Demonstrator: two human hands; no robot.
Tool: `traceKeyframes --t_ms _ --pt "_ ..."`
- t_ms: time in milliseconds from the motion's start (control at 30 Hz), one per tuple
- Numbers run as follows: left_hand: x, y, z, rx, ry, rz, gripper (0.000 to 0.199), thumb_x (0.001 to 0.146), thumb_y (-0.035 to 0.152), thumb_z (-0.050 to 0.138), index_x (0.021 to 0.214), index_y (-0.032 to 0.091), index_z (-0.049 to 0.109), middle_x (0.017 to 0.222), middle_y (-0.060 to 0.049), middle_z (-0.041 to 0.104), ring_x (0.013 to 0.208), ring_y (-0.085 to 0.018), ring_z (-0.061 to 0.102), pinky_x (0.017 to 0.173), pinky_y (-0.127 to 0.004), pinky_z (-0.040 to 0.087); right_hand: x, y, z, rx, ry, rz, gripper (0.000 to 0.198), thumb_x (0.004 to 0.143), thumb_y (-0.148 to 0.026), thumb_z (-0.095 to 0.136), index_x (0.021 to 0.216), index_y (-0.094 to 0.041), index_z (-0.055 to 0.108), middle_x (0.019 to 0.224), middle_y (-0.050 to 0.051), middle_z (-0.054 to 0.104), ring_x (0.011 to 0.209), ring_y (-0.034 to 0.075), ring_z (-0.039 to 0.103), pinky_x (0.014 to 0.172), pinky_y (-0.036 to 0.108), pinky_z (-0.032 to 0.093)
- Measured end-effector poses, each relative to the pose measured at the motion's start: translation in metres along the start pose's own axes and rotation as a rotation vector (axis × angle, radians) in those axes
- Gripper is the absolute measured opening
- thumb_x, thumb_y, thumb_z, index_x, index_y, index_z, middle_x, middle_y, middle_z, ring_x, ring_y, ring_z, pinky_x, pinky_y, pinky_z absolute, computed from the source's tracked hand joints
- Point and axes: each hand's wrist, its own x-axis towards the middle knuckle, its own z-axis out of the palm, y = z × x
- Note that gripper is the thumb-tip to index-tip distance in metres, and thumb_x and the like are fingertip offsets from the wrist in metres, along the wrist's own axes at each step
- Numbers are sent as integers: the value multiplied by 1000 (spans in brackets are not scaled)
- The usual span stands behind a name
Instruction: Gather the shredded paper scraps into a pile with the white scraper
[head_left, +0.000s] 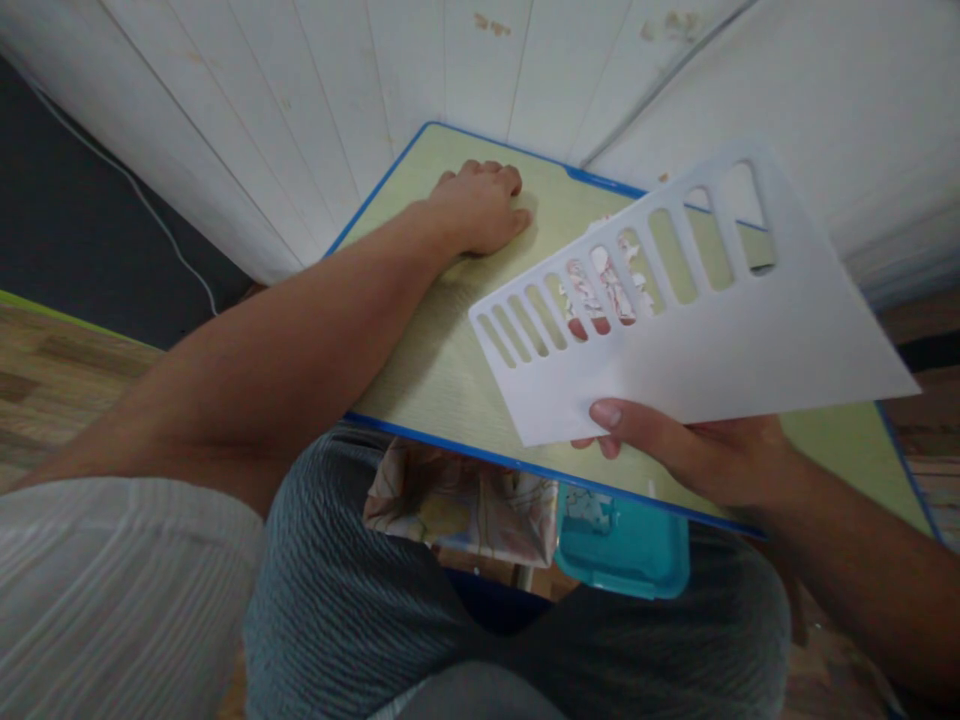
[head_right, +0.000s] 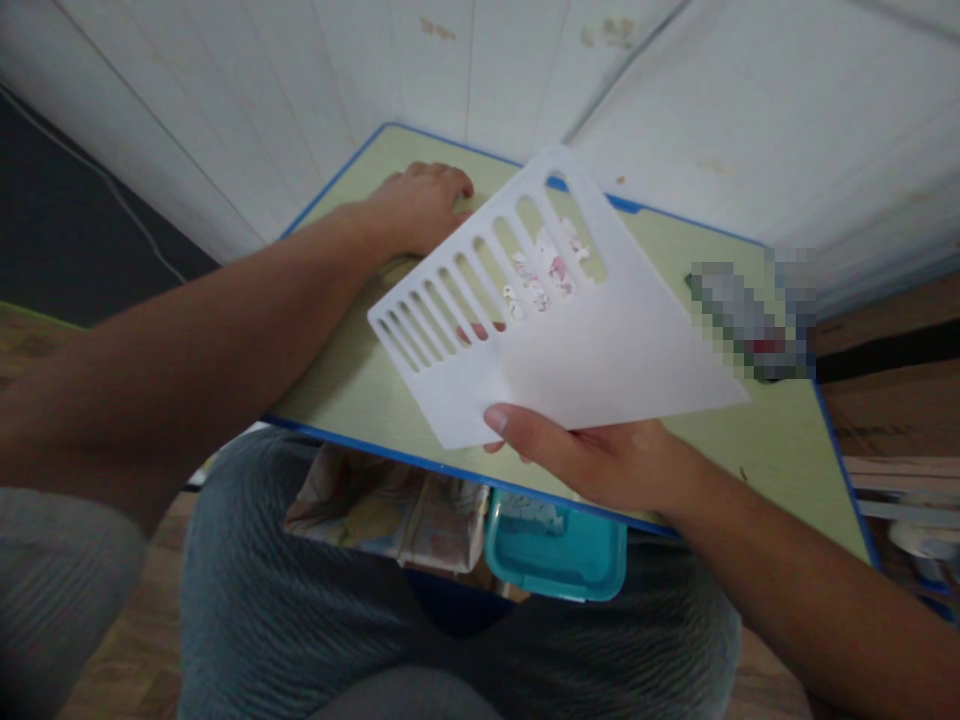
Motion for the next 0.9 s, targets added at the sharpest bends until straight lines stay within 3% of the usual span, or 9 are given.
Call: traceKeyframes --t_ms 200,300,400,667,900 --pt "6 -4 5 8 10 10 60 118 44 61 167 10 65 177 -23 58 166 -44 52 136 -64 45 0 6 -4 46 31 89 43 108 -36 81 66 -30 75 69 -1 81 66 24 80 72 36 71" --pt "8 -5 5 28 0 7 58 119 45 60 168 15 65 178 -19 58 166 -41 52 137 -62 45 0 7 -3 69 14 112 38 106 -30 81 68 -30 77 67 -1 80 62 23 79 64 34 69" --pt "9 -5 6 20 9 15 59 119 44 60 168 12 65 178 -20 59 166 -43 53 136 -64 46 0 5 -2 76 -18 84 34 104 -26 81 70 -29 80 66 -2 80 58 22 78 60 31 67" --pt "8 -5 5 13 5 20 61 118 45 60 168 10 64 177 -20 59 167 -45 52 135 -67 45 0 3 2 29 -38 17 33 102 -31 83 69 -34 78 71 -4 82 63 23 77 84 39 74" --pt "5 -2 2 24 -11 13 63 119 47 58 169 9 63 178 -20 58 167 -45 51 136 -66 44 -4 5 4 8 -39 -10 33 102 -30 81 70 -35 77 74 -3 83 69 25 78 91 42 72"
